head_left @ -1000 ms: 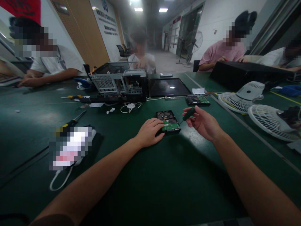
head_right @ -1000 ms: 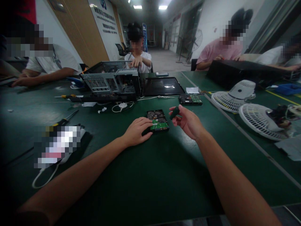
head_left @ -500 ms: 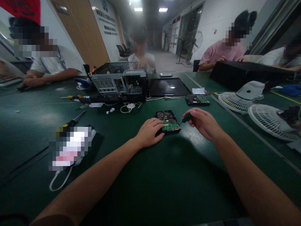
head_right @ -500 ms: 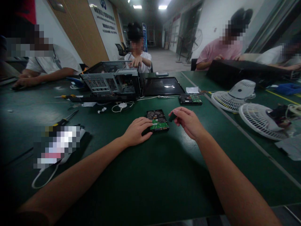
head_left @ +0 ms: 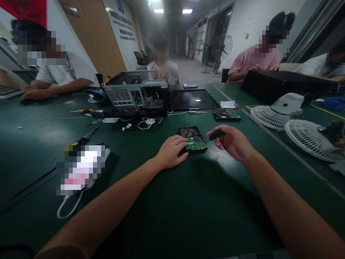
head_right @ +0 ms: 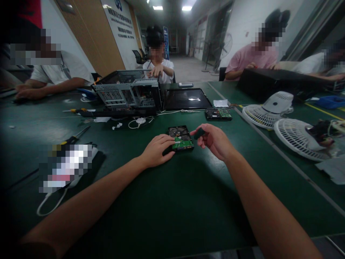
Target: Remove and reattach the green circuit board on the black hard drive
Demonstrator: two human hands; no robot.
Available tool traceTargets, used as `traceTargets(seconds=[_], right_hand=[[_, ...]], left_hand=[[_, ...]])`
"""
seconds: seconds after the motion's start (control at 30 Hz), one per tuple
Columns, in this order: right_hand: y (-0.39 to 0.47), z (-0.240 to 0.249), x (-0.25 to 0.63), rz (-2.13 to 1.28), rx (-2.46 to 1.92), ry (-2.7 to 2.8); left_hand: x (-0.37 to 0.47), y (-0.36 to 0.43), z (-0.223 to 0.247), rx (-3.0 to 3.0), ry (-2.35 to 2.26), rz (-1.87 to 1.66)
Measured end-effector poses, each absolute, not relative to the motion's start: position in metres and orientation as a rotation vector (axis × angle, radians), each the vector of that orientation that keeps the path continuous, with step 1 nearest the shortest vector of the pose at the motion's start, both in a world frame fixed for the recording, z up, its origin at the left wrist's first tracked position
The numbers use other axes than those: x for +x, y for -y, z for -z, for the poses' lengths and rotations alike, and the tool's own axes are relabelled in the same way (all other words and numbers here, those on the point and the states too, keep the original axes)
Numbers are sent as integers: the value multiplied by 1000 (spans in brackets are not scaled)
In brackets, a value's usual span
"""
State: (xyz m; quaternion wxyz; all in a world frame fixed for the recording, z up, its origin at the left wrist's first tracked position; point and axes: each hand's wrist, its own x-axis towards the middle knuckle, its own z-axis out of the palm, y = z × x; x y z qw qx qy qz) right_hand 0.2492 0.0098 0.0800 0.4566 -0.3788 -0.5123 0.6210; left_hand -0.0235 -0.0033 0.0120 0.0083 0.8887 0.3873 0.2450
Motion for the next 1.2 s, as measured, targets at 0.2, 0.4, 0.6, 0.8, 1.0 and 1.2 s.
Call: traceTargets(seconds=[0.2, 0.4, 0.6, 0.8, 1.0, 1.2], right_hand=[[-10, -80, 248, -1567, -922, 1204], [-11, -79, 250, -1475, -1012, 1311], [-12, -74, 250, -1428, -956, 1348], [-11, -74, 247, -1458, -919, 1278], [-11, -77, 248, -1498, -962, 1266], [-10, -77, 250, -1437, -1017, 1365]], left_hand=[[-24, 3, -12, 2780, -1213, -771], [-24, 3, -11, 2781, -1207, -779], [-24, 1, -8, 2784, -1200, -796], [-24, 2, -10, 2780, -1200, -790], [-24, 3, -13, 2776, -1212, -759], [-24, 3, -11, 2770, -1211, -767]])
